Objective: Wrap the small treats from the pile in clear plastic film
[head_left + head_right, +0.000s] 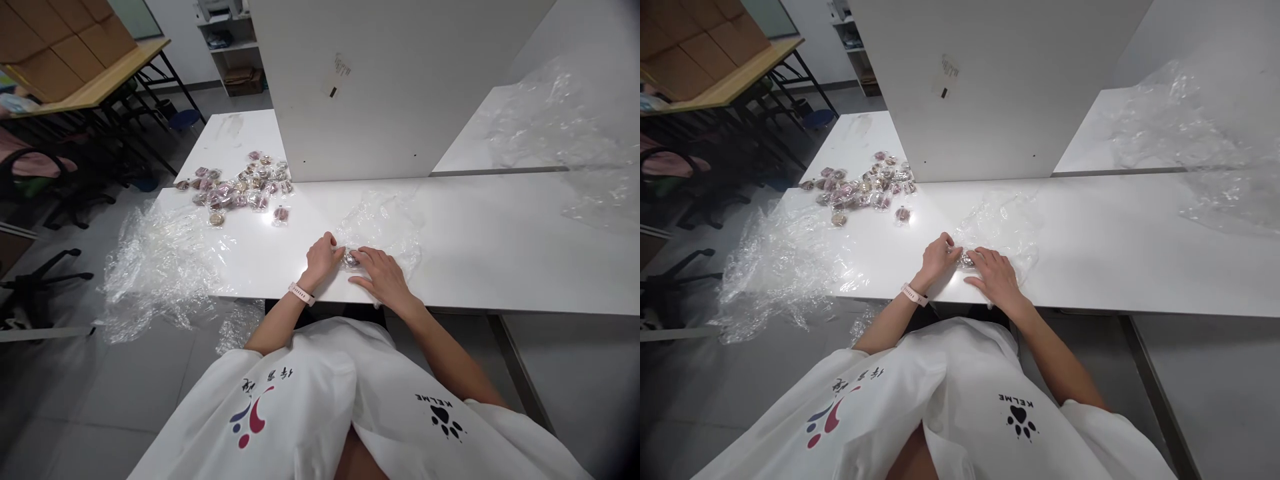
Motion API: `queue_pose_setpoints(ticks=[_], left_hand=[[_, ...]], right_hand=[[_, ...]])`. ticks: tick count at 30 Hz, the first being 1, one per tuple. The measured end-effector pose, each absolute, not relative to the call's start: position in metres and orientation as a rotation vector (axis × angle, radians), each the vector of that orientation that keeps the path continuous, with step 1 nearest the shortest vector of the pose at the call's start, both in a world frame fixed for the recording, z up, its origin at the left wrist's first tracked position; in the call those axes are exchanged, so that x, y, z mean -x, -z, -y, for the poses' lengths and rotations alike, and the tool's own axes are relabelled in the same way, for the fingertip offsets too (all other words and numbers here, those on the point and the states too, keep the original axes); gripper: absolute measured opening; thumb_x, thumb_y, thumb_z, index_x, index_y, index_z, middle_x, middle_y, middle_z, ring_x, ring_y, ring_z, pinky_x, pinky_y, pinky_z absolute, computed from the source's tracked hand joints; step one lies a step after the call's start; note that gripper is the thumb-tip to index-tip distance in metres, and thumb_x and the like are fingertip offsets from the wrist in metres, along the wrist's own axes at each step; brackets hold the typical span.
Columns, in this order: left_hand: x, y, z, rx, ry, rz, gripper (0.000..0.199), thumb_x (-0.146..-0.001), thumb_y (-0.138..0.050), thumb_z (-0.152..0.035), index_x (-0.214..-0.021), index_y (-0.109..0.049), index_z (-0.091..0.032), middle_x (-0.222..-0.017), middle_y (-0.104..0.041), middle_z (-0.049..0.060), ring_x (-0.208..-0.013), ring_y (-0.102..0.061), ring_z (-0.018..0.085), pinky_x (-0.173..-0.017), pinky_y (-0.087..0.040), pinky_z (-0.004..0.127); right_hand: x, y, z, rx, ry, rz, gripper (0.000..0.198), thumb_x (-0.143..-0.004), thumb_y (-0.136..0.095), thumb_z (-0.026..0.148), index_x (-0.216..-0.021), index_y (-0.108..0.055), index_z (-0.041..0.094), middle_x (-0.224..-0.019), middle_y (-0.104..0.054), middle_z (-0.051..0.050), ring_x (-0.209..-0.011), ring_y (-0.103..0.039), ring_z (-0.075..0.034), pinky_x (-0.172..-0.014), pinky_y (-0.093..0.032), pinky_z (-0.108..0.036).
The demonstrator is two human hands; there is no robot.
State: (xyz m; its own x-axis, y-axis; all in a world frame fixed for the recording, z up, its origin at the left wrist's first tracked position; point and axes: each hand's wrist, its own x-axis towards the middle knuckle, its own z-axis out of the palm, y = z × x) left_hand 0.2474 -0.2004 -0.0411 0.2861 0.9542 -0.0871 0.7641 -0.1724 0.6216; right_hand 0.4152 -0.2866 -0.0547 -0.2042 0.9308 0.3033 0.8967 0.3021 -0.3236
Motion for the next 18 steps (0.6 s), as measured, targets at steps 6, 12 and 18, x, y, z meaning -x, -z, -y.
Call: queue_pose_setpoints(ticks=[6, 12, 18], left_hand=[[-0.217, 0.022, 0.223, -2.131, -0.328, -1.282, 0.033, -0.09, -0.057, -0.053, -0.098, -0.058, -0.021, -0.105, -0.061, 0.007, -0.075, -0.058, 0.018, -0.066, -0.039, 0.03], [-0.209, 0.025, 0.227, -2.026, -0.33, -1.191, 0.03, -0.09, -0.058, -0.047, -0.075, -0.05, -0.022, -0.072, -0.055, -0.001, -0.064, -0.048, 0.015, -0.059, -0.03, 0.028], [-0.229, 0.033, 0.215, -1.954, -0.247, -1.287, 0.046, -0.089, -0.055, -0.05, -0.061, -0.032, -0.022, -0.055, -0.041, -0.002, -0.052, -0.035, 0.014, -0.055, -0.02, 0.03]], right_hand=[[-0.426, 0.061, 0.294, 1.591, -0.407, 2.007, 0.033, -0.1, -0.042, 0.033, -0.121, -0.065, 0.023, -0.103, -0.07, -0.009, -0.095, -0.064, -0.025, -0.08, -0.052, -0.037], [-0.445, 0.042, 0.29, 1.574, -1.224, 1.718, 0.043, -0.096, -0.046, 0.054, -0.106, -0.07, 0.021, -0.082, -0.069, -0.004, -0.071, -0.064, -0.019, -0.06, -0.051, -0.03], [-0.514, 0.027, 0.29, 1.58, -1.194, 1.916, 0.041, -0.085, -0.064, 0.048, -0.121, -0.07, 0.028, -0.103, -0.072, -0.006, -0.086, -0.067, -0.023, -0.07, -0.054, -0.036]])
